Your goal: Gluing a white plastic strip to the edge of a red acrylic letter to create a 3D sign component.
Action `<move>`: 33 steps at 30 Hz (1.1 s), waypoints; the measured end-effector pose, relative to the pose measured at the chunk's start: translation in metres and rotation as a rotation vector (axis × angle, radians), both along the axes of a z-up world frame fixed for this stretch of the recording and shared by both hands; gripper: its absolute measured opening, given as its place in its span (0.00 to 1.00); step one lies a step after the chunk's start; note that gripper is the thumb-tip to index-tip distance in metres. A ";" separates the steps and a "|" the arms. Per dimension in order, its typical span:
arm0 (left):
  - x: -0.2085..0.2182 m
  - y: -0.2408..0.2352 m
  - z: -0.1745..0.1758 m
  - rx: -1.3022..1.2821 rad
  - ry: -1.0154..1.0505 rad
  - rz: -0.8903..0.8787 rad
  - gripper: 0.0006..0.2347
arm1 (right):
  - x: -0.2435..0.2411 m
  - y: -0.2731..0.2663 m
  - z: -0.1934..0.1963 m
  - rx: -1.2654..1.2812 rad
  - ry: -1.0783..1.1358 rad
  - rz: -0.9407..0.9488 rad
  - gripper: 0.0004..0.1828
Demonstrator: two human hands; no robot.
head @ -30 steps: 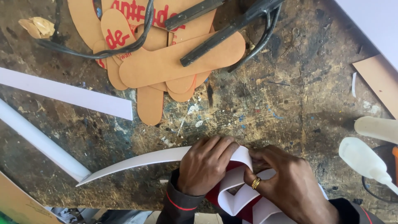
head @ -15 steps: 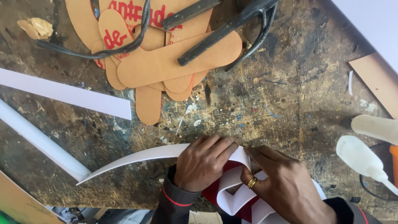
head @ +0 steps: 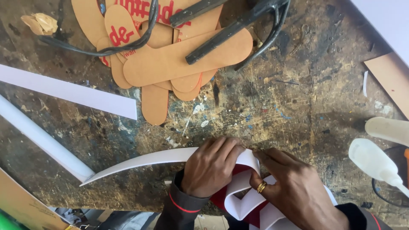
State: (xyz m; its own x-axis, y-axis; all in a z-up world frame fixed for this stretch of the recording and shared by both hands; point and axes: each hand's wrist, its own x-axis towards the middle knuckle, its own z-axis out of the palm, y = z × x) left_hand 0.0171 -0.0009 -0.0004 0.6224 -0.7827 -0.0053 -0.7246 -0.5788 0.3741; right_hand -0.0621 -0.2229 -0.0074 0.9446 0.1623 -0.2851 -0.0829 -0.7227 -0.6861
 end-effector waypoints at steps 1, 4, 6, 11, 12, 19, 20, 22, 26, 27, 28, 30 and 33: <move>0.000 -0.001 0.000 0.000 0.003 0.001 0.10 | 0.001 0.000 0.001 0.000 0.003 0.001 0.26; -0.003 -0.002 0.004 0.048 -0.001 0.041 0.08 | 0.001 0.000 0.003 -0.013 0.021 0.022 0.24; -0.002 -0.003 0.005 0.036 0.034 0.044 0.10 | -0.001 -0.002 0.000 -0.024 0.028 0.030 0.26; -0.007 0.002 -0.006 0.052 0.038 0.015 0.14 | 0.004 -0.004 0.002 0.014 0.138 0.008 0.28; -0.010 0.004 -0.010 0.077 0.033 -0.002 0.18 | 0.004 -0.004 0.000 0.032 0.157 0.013 0.30; -0.010 0.005 -0.009 0.073 0.031 -0.012 0.12 | 0.000 -0.016 0.020 -0.111 0.228 -0.037 0.53; -0.010 0.004 -0.008 0.065 0.031 -0.008 0.12 | -0.002 -0.020 0.022 -0.149 0.293 -0.025 0.52; -0.007 0.003 -0.009 0.051 0.031 -0.017 0.13 | -0.009 -0.029 0.019 -0.189 0.359 -0.026 0.51; -0.011 0.004 -0.011 0.069 -0.007 -0.008 0.11 | -0.027 -0.040 0.020 -0.128 0.131 0.007 0.39; -0.010 0.004 -0.011 0.071 -0.028 -0.007 0.10 | -0.027 -0.042 0.025 -0.133 0.030 -0.001 0.37; -0.011 0.004 -0.010 0.072 -0.034 -0.007 0.10 | -0.032 -0.044 0.033 -0.132 0.023 -0.002 0.37; -0.010 0.004 -0.010 0.049 -0.035 -0.008 0.09 | -0.041 -0.049 0.048 -0.156 -0.060 -0.139 0.27; -0.011 0.003 -0.012 0.026 -0.035 0.003 0.09 | -0.047 -0.066 0.079 -0.071 -0.104 -0.291 0.16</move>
